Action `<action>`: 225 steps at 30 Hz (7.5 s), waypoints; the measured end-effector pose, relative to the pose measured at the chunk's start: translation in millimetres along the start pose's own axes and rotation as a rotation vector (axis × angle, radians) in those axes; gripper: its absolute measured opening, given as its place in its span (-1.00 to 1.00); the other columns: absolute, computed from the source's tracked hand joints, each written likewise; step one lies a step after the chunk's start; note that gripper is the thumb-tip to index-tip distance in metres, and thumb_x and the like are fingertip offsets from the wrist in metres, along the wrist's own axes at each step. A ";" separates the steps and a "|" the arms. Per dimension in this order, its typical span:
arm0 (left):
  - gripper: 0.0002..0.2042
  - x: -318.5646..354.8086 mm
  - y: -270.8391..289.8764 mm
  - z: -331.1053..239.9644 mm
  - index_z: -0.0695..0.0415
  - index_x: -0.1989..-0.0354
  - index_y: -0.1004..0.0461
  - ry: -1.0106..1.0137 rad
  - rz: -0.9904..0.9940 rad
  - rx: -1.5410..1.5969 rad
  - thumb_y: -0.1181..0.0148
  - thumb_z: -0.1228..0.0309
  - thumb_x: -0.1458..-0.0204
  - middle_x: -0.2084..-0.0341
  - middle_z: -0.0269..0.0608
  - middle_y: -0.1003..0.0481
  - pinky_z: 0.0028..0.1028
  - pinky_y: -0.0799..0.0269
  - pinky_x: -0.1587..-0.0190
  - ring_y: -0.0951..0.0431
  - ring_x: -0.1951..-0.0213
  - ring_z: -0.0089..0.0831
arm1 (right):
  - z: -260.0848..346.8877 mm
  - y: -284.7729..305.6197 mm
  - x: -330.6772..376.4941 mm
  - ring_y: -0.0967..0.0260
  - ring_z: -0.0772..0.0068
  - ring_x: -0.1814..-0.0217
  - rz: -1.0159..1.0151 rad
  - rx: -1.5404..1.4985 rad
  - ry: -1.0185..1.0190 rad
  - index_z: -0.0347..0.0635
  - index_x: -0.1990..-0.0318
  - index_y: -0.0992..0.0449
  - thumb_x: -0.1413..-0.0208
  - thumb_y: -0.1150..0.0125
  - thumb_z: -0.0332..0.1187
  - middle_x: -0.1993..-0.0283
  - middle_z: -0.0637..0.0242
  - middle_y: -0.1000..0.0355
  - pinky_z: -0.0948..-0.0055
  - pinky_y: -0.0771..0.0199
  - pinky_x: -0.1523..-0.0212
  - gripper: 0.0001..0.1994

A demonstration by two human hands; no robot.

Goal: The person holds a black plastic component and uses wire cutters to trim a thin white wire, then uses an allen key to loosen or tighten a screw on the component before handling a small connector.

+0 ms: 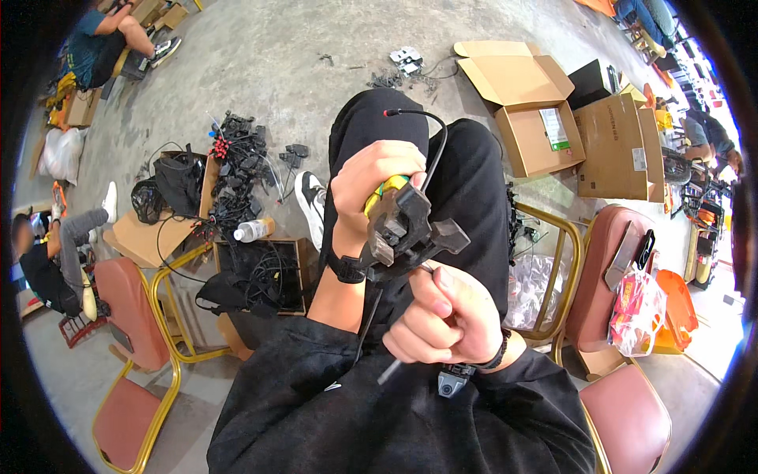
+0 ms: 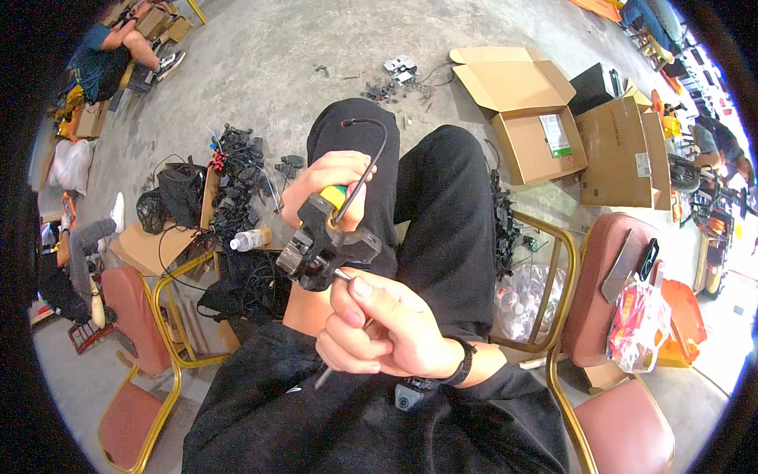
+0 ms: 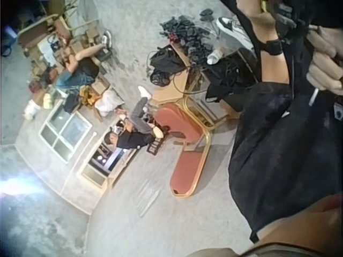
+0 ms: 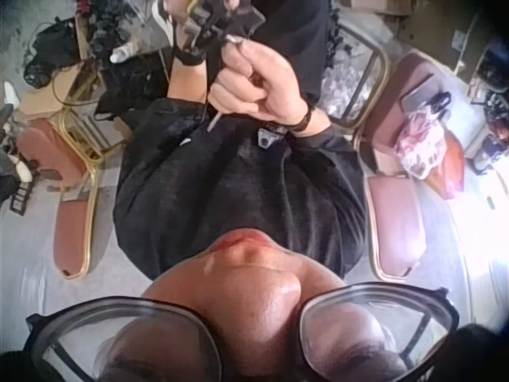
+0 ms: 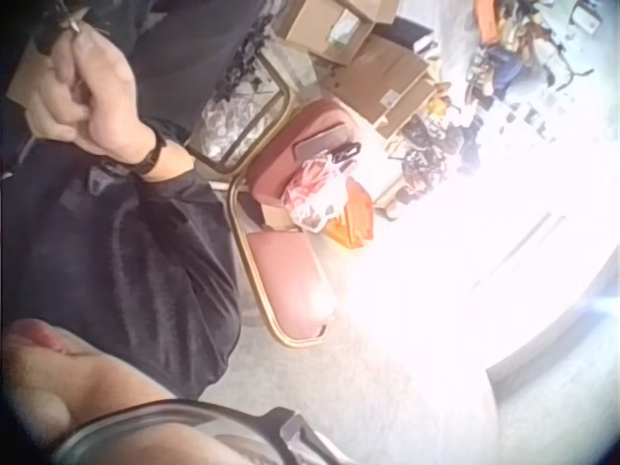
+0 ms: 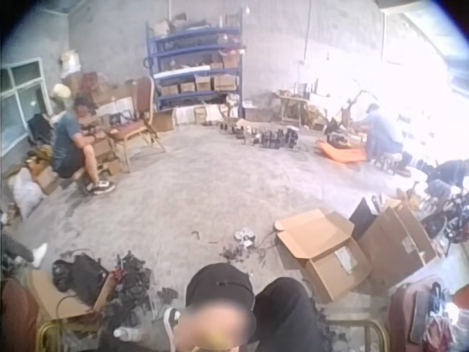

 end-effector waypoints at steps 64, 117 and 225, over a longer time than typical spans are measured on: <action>-0.85 0.1 0.7 -2.0 0.25 0.52 -0.38 -0.003 -0.030 -0.003 -0.18 0.66 0.34 0.62 -0.16 -0.44 -0.51 -0.38 0.46 -0.49 0.54 -0.32 | 47.0 -26.8 7.4 -0.25 0.20 0.54 -0.221 1.988 0.662 -0.38 0.31 -0.37 -0.01 0.05 -0.55 0.45 0.12 -0.36 0.41 -0.31 0.42 -0.89; -0.88 0.9 -6.7 -2.0 0.32 0.43 -0.36 -0.011 0.130 -0.004 -0.08 0.69 0.20 0.48 0.03 -0.47 -0.45 -0.46 0.34 -0.52 0.45 -0.32 | 0.4 3.7 -0.5 0.17 0.63 0.77 -0.012 -0.136 -0.100 -0.17 0.56 -0.18 -0.25 0.29 -0.22 0.76 0.52 0.10 0.58 0.13 0.66 -0.65; -0.84 -3.4 -5.2 4.1 0.25 0.49 -0.40 0.076 0.067 0.063 -0.19 0.61 0.33 0.55 -0.15 -0.46 -0.51 -0.39 0.41 -0.50 0.49 -0.32 | 2.3 7.1 2.8 0.20 0.62 0.79 -0.047 -0.236 -0.092 -0.13 0.50 -0.17 -0.25 0.33 -0.17 0.79 0.52 0.11 0.52 0.09 0.64 -0.67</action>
Point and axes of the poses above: each hand's wrist, its own x-axis away from the middle knuckle, its own y-axis out of the back of the hand, z = x × y, the point moved 9 cm from there along -x, towards the middle knuckle
